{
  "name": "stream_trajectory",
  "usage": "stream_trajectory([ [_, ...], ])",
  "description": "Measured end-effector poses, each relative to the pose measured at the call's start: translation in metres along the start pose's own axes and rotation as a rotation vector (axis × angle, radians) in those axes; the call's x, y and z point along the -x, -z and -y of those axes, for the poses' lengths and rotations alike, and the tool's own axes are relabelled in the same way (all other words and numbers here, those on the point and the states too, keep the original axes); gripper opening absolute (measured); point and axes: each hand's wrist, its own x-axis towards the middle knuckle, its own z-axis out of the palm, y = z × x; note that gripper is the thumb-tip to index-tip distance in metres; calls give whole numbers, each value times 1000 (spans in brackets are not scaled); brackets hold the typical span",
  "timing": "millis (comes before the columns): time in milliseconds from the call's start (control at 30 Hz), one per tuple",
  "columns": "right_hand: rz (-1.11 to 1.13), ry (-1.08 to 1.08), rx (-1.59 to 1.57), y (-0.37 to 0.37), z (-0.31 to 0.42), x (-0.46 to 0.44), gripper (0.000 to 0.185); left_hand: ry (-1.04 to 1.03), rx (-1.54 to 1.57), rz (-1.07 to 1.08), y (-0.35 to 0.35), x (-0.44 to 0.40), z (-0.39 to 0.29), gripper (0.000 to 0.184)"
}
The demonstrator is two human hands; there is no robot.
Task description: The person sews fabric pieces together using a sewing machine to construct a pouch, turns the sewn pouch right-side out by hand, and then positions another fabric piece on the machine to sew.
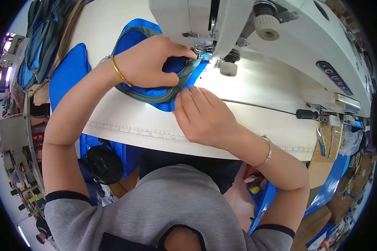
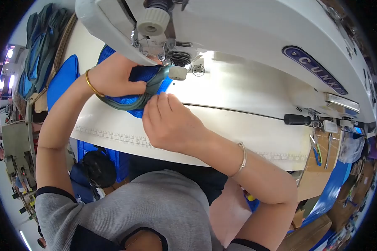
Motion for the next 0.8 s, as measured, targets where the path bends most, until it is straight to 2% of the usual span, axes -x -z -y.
stream_trajectory([
  [33,-36,0,33,-3,-1,-4,27,117,83,85,5,-3,-1,53],
  [100,-75,0,61,-5,0,-5,26,94,48,91,4,-3,6,55],
  [167,-13,14,-9,-5,0,-4,26,11,71,28,0,-1,3,50],
  [233,71,23,-43,1,0,5,26,-173,-128,-66,-11,3,-4,45],
  [267,159,32,-79,5,-1,10,26,-139,-221,-90,-21,8,-13,41],
  [333,133,35,-62,7,-5,17,26,-99,-469,-211,-36,15,-36,44],
  [467,91,51,-55,10,-8,21,26,-29,-607,-155,-44,19,-46,45],
  [567,101,34,-85,11,-8,20,25,-71,-605,-119,-41,17,-43,45],
  [600,100,42,-87,11,-8,20,25,-91,-530,-154,-43,17,-40,45],
  [800,94,62,-124,9,-14,20,27,-120,-539,-204,-50,18,-35,44],
])
